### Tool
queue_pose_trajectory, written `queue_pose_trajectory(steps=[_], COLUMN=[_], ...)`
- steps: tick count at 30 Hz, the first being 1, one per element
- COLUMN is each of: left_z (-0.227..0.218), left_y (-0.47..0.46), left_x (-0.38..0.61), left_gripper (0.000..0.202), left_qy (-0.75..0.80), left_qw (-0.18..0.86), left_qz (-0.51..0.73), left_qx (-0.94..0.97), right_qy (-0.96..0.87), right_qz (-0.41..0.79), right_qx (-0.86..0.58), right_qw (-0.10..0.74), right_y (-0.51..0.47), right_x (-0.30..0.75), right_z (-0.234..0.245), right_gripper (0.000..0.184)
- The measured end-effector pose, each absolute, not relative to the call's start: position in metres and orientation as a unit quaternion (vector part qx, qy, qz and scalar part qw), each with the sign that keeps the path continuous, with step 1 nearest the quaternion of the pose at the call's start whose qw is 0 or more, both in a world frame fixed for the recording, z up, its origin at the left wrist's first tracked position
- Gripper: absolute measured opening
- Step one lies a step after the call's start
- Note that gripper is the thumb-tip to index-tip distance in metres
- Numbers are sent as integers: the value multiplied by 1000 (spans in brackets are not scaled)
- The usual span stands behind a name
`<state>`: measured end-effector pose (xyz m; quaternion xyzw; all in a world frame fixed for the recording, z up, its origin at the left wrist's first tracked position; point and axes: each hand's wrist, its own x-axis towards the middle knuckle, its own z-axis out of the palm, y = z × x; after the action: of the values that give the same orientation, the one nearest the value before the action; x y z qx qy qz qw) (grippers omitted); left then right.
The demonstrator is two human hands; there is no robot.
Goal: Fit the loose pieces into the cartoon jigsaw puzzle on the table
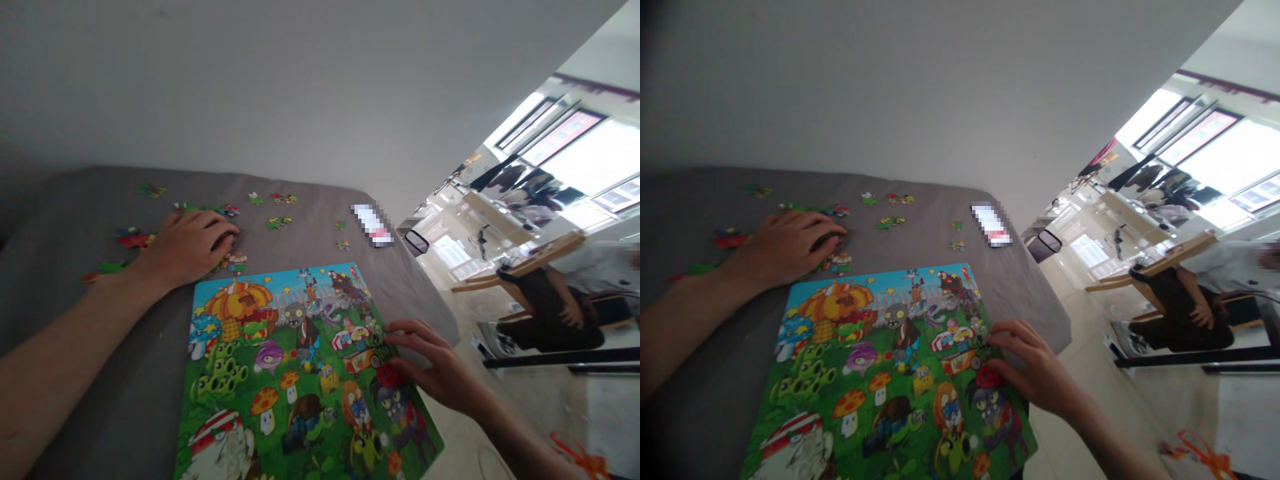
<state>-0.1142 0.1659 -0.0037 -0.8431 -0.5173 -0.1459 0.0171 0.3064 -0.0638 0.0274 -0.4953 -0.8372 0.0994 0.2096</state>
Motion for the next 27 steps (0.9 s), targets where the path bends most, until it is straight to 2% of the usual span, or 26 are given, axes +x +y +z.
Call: queue_pose_trajectory(steps=[4,14,27], left_z=[-4,-6,-7], left_y=[166,167,167], left_x=[-114,-116,-115], left_gripper=[46,49,48], left_qy=[-517,-515,-510], left_qw=[17,18,23], left_qz=[-149,-151,-152], left_qx=[-843,-844,-846], right_qy=[-854,-849,-841], right_qz=[25,27,17], right_qx=[-484,-504,-525], right_qw=[192,155,128], right_y=[-89,-99,-102], right_x=[302,299,294], right_z=[14,8,12], right_gripper=[30,51,50])
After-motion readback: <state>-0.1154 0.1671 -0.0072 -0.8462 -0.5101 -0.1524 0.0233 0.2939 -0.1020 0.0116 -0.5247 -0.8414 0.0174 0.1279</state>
